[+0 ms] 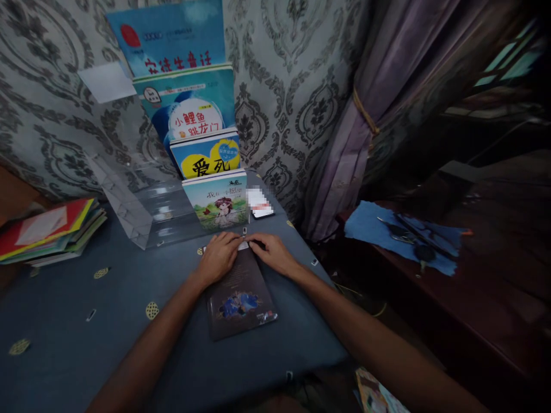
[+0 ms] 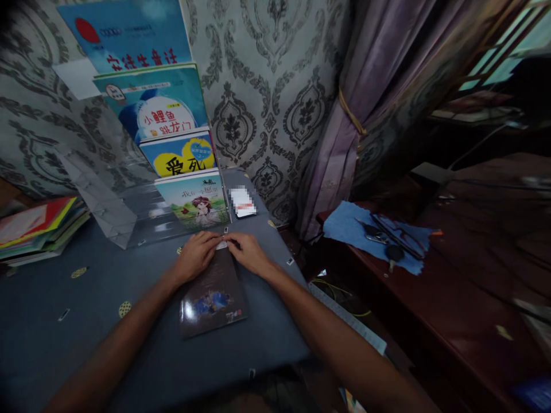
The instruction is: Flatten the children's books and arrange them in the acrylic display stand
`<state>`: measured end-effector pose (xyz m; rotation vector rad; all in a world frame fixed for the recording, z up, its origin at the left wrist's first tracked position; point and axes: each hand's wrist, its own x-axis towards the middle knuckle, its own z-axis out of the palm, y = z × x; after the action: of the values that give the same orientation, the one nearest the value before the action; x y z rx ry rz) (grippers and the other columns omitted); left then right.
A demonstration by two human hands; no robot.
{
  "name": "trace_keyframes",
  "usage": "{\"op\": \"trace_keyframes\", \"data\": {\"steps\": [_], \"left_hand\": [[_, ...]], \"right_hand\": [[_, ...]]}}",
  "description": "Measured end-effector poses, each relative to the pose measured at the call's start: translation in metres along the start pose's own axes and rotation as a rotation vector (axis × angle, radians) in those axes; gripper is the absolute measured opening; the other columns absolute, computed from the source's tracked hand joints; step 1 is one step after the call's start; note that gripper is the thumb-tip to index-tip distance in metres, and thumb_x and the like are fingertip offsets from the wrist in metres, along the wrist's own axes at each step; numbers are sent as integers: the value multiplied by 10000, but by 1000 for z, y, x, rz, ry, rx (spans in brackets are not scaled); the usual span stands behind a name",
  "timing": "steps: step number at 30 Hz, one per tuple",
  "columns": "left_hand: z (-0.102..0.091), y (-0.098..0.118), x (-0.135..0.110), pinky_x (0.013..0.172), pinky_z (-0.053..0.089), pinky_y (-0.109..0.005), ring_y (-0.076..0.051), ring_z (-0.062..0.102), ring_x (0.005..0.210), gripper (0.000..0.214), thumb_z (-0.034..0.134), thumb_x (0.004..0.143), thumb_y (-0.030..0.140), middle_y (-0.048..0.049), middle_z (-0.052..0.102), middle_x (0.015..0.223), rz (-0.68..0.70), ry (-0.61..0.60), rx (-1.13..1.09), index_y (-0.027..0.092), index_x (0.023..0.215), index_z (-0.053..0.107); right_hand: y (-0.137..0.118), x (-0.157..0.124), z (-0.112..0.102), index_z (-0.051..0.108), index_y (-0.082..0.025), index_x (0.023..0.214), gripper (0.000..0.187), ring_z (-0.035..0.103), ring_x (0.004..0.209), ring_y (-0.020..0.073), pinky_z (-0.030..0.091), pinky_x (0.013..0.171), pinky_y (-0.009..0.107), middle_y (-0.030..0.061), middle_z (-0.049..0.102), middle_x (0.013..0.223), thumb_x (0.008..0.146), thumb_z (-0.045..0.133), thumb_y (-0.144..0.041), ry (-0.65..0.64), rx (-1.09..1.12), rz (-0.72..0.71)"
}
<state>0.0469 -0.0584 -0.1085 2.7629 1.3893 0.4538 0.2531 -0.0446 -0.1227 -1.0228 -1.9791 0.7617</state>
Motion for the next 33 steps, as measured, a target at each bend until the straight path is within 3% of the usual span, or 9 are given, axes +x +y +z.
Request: {"op": "trace_keyframes", "data": {"steps": [9,17,25,33], "left_hand": [[-5,-9,-2,973,462,-438,-258,585,1181,382,434,1014,226,-95,675,1304,78,-1,-215,219,1321,662],[-3,0,-5,959,461,-444,-270,577,1199,389,456,996,192,-102,668,1322,47,4,-112,233,1327,657],[-7,-5,-6,998,444,-467,-267,553,1270,410,458,993,218,-74,654,1373,84,-38,-201,281,1351,648],[-6,2,-7,1000,421,-466,-279,550,1279,406,467,985,191,-92,661,1369,83,-49,-126,259,1336,659]], "right_hand": [[-9,-12,-5,771,-199,1110,287,726,917,229,551,823,339,62,801,1015,950,534,-223,-11,18,70],[-6,-11,-5,775,-200,1105,291,730,937,235,557,856,355,61,802,1014,943,534,-216,-28,28,74],[-5,-12,-6,770,-202,1085,268,744,881,214,581,817,338,54,806,978,941,546,-234,14,71,62],[-3,-11,-5,768,-202,1068,263,753,878,209,592,812,337,57,804,972,935,541,-218,2,93,94]]}}
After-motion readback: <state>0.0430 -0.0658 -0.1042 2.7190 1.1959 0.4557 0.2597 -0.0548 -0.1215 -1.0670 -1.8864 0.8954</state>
